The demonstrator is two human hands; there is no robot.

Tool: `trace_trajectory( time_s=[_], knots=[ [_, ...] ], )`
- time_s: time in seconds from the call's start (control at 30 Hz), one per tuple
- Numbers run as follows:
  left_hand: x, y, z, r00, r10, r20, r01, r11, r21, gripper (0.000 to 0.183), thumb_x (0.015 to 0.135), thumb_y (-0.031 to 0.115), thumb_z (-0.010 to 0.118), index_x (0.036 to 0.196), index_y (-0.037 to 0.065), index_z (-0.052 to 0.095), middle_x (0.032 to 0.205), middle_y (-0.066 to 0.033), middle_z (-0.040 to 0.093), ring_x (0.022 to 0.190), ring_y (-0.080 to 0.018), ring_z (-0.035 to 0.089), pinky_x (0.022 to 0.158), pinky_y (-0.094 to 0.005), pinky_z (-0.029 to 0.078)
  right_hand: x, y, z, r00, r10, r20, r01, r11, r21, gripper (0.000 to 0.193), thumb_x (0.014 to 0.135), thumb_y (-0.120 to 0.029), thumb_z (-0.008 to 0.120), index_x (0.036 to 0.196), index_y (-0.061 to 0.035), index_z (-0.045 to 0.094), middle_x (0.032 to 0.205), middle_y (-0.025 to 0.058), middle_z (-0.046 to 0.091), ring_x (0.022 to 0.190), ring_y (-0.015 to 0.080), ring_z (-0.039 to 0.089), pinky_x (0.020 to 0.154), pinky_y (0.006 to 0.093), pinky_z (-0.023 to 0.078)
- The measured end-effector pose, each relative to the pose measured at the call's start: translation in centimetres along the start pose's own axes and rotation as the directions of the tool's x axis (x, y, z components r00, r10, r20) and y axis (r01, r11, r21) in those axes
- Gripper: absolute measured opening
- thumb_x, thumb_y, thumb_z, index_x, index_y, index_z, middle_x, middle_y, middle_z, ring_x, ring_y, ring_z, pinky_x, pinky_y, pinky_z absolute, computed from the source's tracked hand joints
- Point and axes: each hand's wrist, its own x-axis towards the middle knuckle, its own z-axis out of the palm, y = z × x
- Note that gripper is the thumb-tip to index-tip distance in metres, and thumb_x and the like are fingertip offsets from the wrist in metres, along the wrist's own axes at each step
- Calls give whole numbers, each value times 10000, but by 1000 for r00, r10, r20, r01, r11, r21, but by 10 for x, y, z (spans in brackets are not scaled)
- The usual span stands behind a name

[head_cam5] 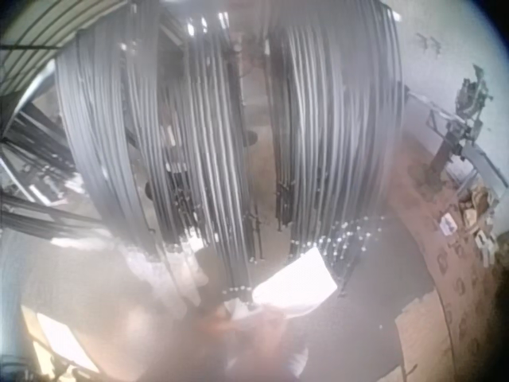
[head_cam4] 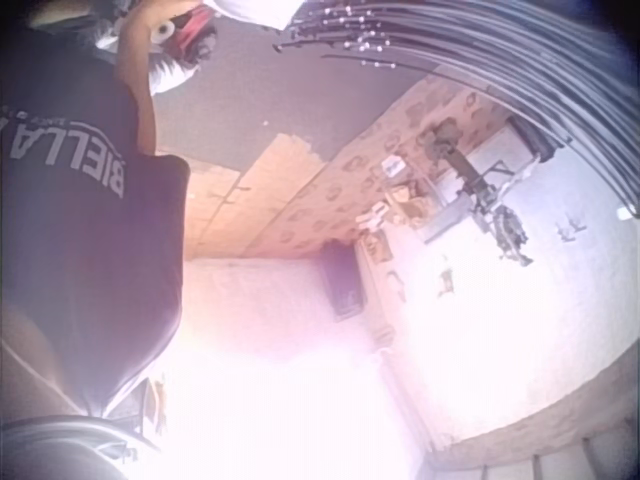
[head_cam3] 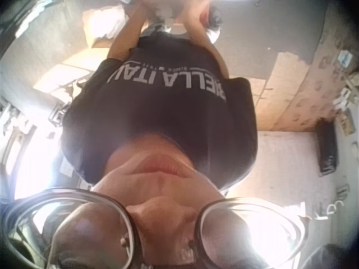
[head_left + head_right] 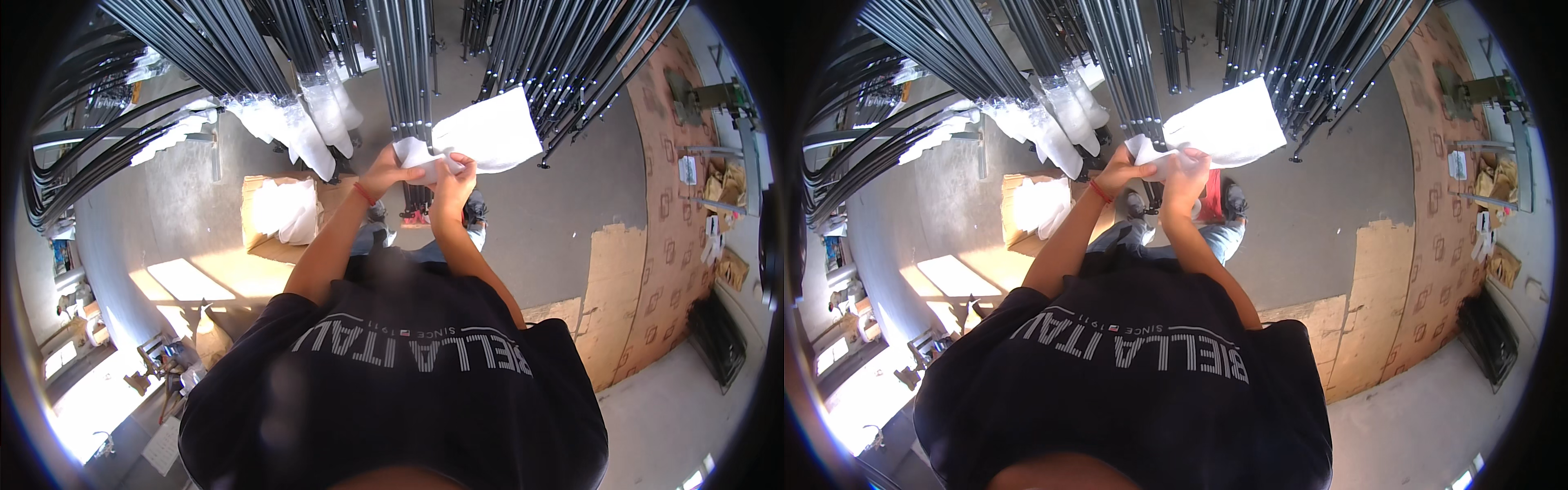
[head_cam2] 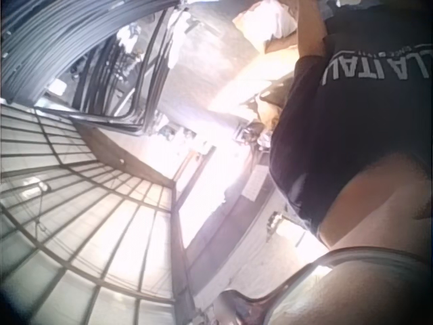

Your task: The person wraps the ends of black metal rods with plastic wrap. They pull the film from a roll and wind it around the grouped ends of the rods multiple times.

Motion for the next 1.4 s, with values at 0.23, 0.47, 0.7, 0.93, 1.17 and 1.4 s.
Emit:
trace_trajectory(
  time_s=[0.23,0.47,0.7,0.93,1.17,1.4],
  knots=[
    [9,1,12,957,24,-288,-5,998,67,316,659,69,693,951,14,585,870,-30,600,794,-113,557,721,-254,440,15,2,-18,777,-604,178,589,597,-544,227,677,-2,582,882,-10,483,851,128,447,750,233,462,710,333,391],
    [9,-13,7,908,59,-414,-17,995,103,291,655,78,697,912,-11,593,838,-47,609,731,-111,569,664,-242,452,-33,-5,-45,946,-316,78,324,937,-131,137,822,-110,551,789,-14,458,581,34,454,492,84,409,453,224,358],
    [-3,-9,-1,933,62,-355,-20,992,123,254,714,36,631,962,2,586,861,-31,608,770,-105,573,692,-239,453,31,2,-69,716,139,684,-511,772,378,651,782,-319,586,1275,-23,281,1305,126,325,1242,256,260,1023,427,182],
    [-7,-7,3,927,50,-373,-34,998,49,269,709,34,638,971,7,581,887,-36,602,795,-112,568,716,-238,448,7,32,-45,701,49,711,-443,812,380,413,793,-106,564,1160,-4,406,1222,97,435,1162,233,386,1006,445,250],
    [-8,-10,0,926,54,-373,-38,998,50,275,710,24,628,977,11,567,887,-32,596,794,-116,567,713,-239,447,2,37,-52,785,182,592,-469,799,377,295,843,-132,514,1084,21,438,1153,122,482,1068,239,473,958,430,341],
    [-11,-5,-3,978,84,-189,-90,996,-26,307,704,29,632,998,25,546,893,-18,584,828,-119,556,752,-255,433,31,60,-41,710,52,703,-559,648,517,352,822,-206,548,1123,-56,446,1154,83,487,1104,236,440,947,409,334]
  ],
)
